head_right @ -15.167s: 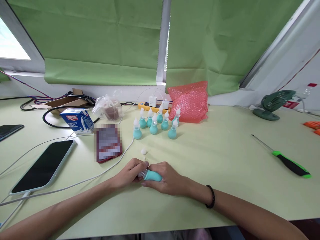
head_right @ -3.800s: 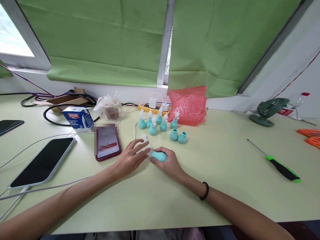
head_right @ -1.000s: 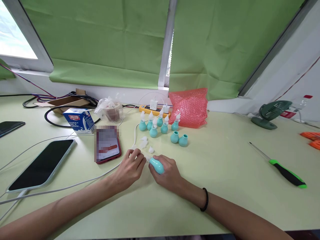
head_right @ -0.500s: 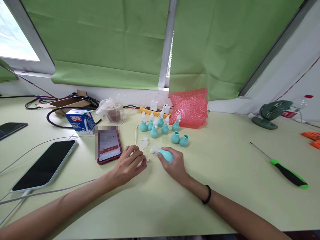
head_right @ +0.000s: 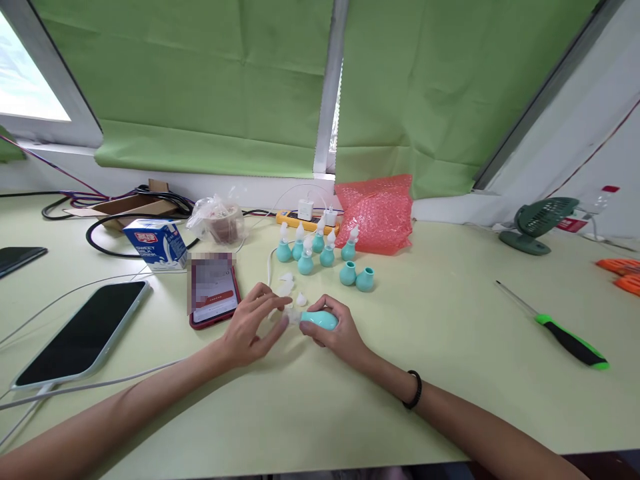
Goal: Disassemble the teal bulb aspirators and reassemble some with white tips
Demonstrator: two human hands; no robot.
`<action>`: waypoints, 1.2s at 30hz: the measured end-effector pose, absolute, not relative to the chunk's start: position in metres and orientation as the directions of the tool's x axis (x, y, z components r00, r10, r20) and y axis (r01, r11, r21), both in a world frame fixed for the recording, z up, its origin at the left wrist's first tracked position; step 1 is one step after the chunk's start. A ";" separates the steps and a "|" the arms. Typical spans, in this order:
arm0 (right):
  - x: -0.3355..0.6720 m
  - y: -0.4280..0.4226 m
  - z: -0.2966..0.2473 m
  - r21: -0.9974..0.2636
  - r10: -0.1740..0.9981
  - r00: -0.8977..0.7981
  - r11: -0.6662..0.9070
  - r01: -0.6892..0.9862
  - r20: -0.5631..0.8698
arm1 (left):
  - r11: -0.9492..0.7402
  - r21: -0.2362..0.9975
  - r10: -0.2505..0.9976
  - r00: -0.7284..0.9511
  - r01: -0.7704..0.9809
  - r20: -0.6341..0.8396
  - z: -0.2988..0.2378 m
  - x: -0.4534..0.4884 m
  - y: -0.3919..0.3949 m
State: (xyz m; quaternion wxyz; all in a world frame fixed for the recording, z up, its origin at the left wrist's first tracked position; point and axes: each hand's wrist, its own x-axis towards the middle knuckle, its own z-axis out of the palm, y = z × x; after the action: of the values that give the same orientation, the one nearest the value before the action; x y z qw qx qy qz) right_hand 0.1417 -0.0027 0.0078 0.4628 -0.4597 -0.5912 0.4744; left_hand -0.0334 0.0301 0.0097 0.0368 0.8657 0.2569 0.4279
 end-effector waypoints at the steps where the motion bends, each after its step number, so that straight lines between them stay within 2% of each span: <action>1: 0.141 -0.004 0.009 -0.996 0.977 -0.199 0.084 0.038 0.074 | -0.889 0.247 0.438 0.555 0.387 0.707 0.012 -0.033 0.027; 3: 0.141 -0.006 0.010 -0.999 0.956 -0.292 0.023 -0.046 0.035 | -0.895 0.210 0.430 0.634 0.394 0.642 0.014 -0.033 0.023; 5: 0.142 -0.005 0.011 -0.996 0.938 -0.347 -0.016 -0.084 0.014 | -0.860 0.267 0.507 0.673 0.434 0.539 0.015 -0.032 0.022; 9: 0.148 0.001 0.009 -0.978 0.875 -0.480 -0.148 -0.145 -0.061 | -0.682 0.615 0.651 0.711 0.395 0.266 0.021 -0.029 0.020; 11: 0.150 0.004 0.006 -0.954 0.815 -0.573 -0.233 -0.189 -0.085 | -0.537 0.780 0.661 0.734 0.321 0.153 0.024 -0.028 0.019; 14: 0.152 0.007 0.002 -0.919 0.749 -0.658 -0.310 -0.243 -0.079 | -0.295 0.936 0.621 0.783 0.193 0.035 0.027 -0.027 0.018; 17: 0.153 0.009 -0.003 -0.902 0.705 -0.706 -0.346 -0.259 -0.068 | -0.079 0.992 0.514 0.857 0.098 -0.043 0.025 -0.027 0.021; 21: 0.160 0.011 -0.006 -0.922 0.691 -0.720 -0.319 -0.220 -0.067 | 0.152 0.986 0.394 0.911 0.064 -0.120 0.022 -0.027 0.024; 23: 0.164 0.012 -0.004 -0.939 0.686 -0.724 -0.291 -0.184 -0.070 | 0.109 0.992 0.454 0.884 0.069 -0.111 0.022 -0.028 0.025; 24: 0.166 0.013 -0.003 -0.943 0.688 -0.722 -0.280 -0.181 -0.066 | 0.004 0.996 0.535 0.841 0.088 -0.077 0.022 -0.028 0.026; 26: 0.169 0.014 0.001 -0.943 0.714 -0.698 -0.260 -0.207 -0.043 | -0.334 0.916 0.727 0.680 0.221 0.101 0.020 -0.029 0.027; 27: 0.171 0.016 0.003 -0.945 0.738 -0.674 -0.242 -0.221 -0.032 | -0.502 0.800 0.762 0.606 0.328 0.230 0.018 -0.029 0.028; 29: 0.172 0.018 0.007 -0.956 0.785 -0.619 -0.194 -0.219 -0.017 | -0.703 0.485 0.711 0.545 0.520 0.445 0.012 -0.030 0.031; 30: 0.173 0.020 0.009 -0.965 0.803 -0.596 -0.165 -0.204 -0.011 | -0.737 0.353 0.670 0.550 0.576 0.499 0.008 -0.031 0.033; 32: 0.176 0.024 0.014 -0.981 0.827 -0.561 -0.086 -0.172 0.026 | -0.739 0.209 0.638 0.566 0.640 0.522 0.003 -0.031 0.036; 36: 0.185 0.029 0.027 -0.981 0.871 -0.453 0.184 -0.064 0.193 | -0.684 0.171 0.683 0.539 0.709 0.493 0.000 -0.031 0.038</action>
State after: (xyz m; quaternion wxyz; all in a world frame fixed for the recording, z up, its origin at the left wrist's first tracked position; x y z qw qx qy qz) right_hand 0.1846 0.0286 0.0273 0.4195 -0.3126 -0.6451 0.5570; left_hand -0.0312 0.0375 -0.0003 -0.0248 0.8769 0.3968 0.2700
